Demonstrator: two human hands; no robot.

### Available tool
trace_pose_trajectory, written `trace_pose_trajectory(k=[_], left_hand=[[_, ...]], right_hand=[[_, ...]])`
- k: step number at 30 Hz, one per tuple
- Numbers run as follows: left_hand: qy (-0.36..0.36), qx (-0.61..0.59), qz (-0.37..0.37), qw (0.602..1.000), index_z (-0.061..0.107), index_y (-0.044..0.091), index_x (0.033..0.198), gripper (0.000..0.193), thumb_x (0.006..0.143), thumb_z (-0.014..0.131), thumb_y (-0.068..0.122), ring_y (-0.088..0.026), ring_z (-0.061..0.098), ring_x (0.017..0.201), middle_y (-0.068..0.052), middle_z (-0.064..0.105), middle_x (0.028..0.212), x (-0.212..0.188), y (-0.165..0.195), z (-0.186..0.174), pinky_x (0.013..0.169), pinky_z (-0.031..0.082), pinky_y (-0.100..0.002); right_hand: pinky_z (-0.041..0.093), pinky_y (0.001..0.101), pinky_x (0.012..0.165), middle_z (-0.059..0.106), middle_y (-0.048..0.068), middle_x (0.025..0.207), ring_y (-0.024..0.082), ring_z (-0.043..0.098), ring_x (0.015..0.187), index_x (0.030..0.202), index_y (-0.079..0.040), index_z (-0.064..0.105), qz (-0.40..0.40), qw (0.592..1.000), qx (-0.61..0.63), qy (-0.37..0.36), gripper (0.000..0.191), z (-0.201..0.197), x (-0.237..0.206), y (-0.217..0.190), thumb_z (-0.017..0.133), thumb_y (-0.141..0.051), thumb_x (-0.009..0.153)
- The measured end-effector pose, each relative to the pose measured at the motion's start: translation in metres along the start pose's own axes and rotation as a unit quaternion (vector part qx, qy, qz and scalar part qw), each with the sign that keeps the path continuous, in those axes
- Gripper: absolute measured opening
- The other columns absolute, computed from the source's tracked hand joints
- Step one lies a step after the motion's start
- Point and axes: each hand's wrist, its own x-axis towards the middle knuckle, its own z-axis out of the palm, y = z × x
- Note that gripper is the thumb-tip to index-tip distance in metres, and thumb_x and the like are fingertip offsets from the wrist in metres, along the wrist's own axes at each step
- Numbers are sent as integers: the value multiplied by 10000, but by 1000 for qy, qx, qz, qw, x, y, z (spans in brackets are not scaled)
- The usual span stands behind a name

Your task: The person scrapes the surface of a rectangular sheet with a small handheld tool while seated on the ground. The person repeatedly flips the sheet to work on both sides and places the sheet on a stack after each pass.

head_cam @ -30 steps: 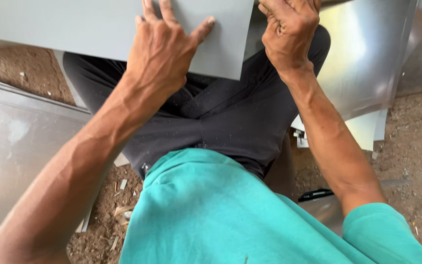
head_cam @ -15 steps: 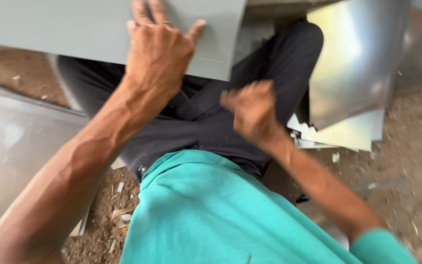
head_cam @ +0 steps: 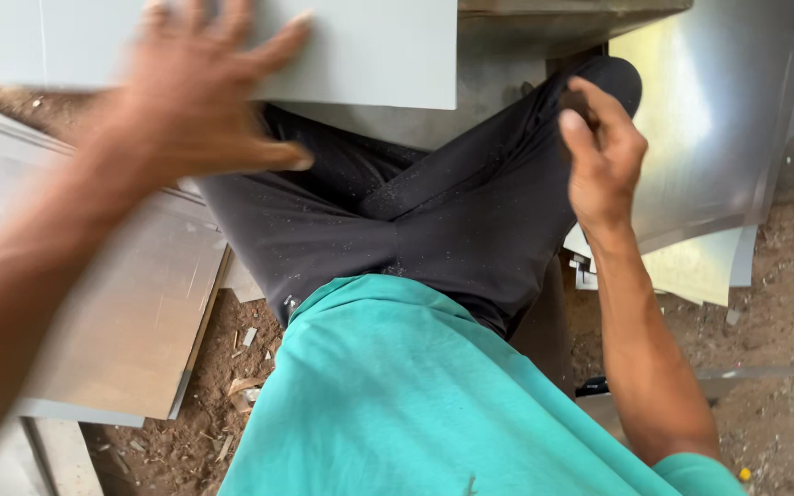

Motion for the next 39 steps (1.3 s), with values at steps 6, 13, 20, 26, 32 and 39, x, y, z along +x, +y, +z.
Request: trace_pose_trajectory(k=[6,13,20,26,32,39], left_hand=[[90,-39,17,995,296,253,1637,728,978,504,23,-616,368,1350,-298,265,1626,16,28,57,1019,425,-723],[128,-5,48,991,358,278,1617,701,967,554,106,-594,344,1360,-254,285,1613,13,29,70,962,428,-758],[116,-59,39,991,430,211,1588,784,860,669,44,-640,348,1339,-341,305,1603,30,46,64,877,498,-711],[63,-120,74,988,373,190,1638,957,769,764,104,-465,272,1497,-190,332,1632,58,89,42,1151,276,-766],[184,-98,88,974,494,189,1566,967,660,813,82,-492,333,1424,-197,350,1633,75,92,57,1051,343,-753],[173,-80,89,978,514,143,1563,913,697,794,68,-512,352,1428,-215,371,1633,76,93,62,1007,410,-727]], right_hand=[[538,264,814,729,129,1081,188,693,916,1253,-9,740,-309,920,-236,-52,199,65,49,-9,776,-4,1057],[453,349,598,645,86,702,199,598,626,835,-42,742,-387,827,-391,-119,163,102,89,-8,724,27,981],[543,406,741,663,9,833,189,649,756,966,-86,725,-443,800,-300,-271,154,110,-44,-4,581,-110,916],[508,260,622,658,36,869,116,643,678,1031,-8,718,-114,974,-194,42,45,62,-34,6,717,-48,1052],[471,245,568,660,74,852,98,610,669,1064,52,770,-133,962,-226,75,106,34,20,16,780,23,962],[513,326,658,689,53,818,172,647,714,966,-29,762,-181,940,-288,12,137,107,13,-15,787,-162,989]])
